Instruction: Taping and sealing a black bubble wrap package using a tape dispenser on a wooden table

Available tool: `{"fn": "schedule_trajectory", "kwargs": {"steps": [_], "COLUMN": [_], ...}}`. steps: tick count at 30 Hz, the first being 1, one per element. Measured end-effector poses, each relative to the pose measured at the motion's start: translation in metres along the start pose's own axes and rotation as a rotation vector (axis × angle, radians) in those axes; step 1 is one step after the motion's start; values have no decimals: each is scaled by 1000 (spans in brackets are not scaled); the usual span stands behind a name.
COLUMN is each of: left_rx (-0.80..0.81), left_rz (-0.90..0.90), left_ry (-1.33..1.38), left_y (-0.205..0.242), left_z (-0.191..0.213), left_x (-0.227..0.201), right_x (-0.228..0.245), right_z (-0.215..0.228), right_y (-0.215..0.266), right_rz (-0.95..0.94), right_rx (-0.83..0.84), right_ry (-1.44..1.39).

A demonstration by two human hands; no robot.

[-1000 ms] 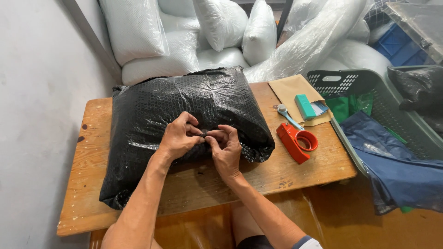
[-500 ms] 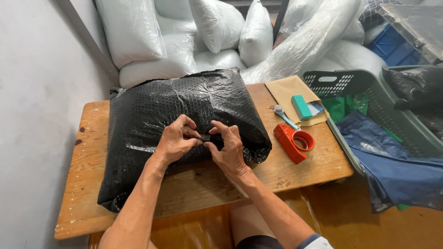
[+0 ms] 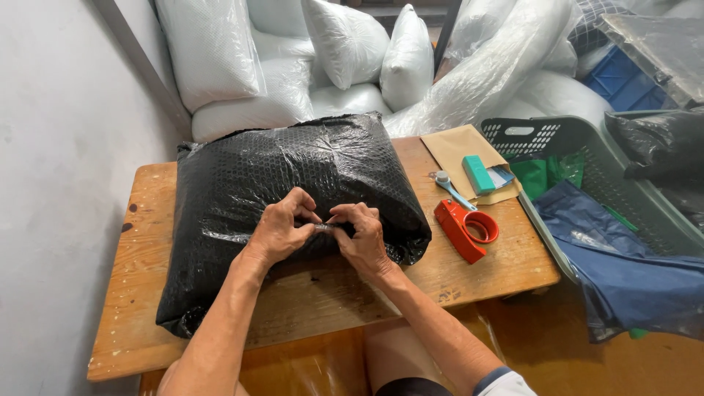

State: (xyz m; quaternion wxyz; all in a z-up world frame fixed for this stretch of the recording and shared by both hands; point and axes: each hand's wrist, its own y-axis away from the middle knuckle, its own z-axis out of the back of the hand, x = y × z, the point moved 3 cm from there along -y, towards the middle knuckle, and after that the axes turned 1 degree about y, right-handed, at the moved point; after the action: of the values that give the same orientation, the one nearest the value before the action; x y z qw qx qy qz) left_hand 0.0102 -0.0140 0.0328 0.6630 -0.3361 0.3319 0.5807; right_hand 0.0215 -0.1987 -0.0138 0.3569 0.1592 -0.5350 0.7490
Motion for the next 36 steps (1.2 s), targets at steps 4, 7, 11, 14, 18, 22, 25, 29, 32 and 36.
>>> {"fn": "schedule_trajectory", "kwargs": {"steps": [4, 7, 11, 14, 18, 22, 25, 29, 32, 36], "left_rx": [-43, -47, -25, -9, 3, -33, -56, -95, -142, -297], "left_rz": [-21, -48, -78, -78, -75, 15, 70, 119, 143, 93], "left_ry": [47, 44, 9, 11, -36, -94, -136, -131, -133, -200], "left_y": [-1, 5, 8, 11, 8, -3, -13, -16, -17, -15], "left_z": [-1, 2, 4, 6, 4, 0, -4, -8, -12, -17], "left_x": [0, -8, -12, -14, -12, 6, 19, 21, 22, 23], "right_x": [-3, -1, 11, 20, 22, -1, -9, -21, -32, -34], "right_z": [-2, -2, 2, 5, 10, -2, -8, -14, -17, -15], "right_y": [-2, -6, -9, -12, -23, -19, -15, -13, -15, -22], "right_rz": [-52, -15, 49, 174, 228, 81, -49, -120, -169, -168], "right_rx": [-11, 19, 29, 44, 84, 115, 120, 99, 74, 59], "right_ry": [-30, 27, 71, 206, 237, 130, 111, 103, 99, 149]}}
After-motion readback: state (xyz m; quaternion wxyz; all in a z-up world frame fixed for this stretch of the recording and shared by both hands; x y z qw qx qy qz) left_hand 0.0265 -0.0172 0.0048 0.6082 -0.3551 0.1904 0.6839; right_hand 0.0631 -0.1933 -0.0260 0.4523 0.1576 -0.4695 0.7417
